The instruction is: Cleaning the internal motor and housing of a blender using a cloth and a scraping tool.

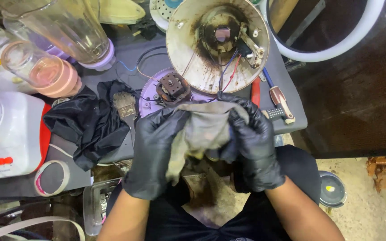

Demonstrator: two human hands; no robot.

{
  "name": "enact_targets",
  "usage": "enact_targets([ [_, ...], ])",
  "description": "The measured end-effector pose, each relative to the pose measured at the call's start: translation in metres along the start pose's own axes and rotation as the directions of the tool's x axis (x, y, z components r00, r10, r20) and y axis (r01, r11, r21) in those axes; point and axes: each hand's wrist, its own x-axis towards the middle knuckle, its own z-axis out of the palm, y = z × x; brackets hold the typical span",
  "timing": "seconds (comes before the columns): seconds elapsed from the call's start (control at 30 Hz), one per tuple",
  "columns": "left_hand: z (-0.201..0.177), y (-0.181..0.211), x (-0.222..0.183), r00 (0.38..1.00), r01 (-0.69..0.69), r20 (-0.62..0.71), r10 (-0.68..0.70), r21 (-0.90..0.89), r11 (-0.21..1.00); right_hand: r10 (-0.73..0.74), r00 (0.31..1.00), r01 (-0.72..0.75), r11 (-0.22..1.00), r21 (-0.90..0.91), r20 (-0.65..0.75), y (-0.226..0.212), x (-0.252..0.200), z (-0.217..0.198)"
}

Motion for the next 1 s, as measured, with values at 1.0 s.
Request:
enact_targets([
  [1.0,-0.02,-0.061,0.013,0.61,-0.707,0.261,0.748,0.605,0.366,0.954,0.294,-0.669,0.25,0.7,-0.06,-0.038,0.039,0.001],
])
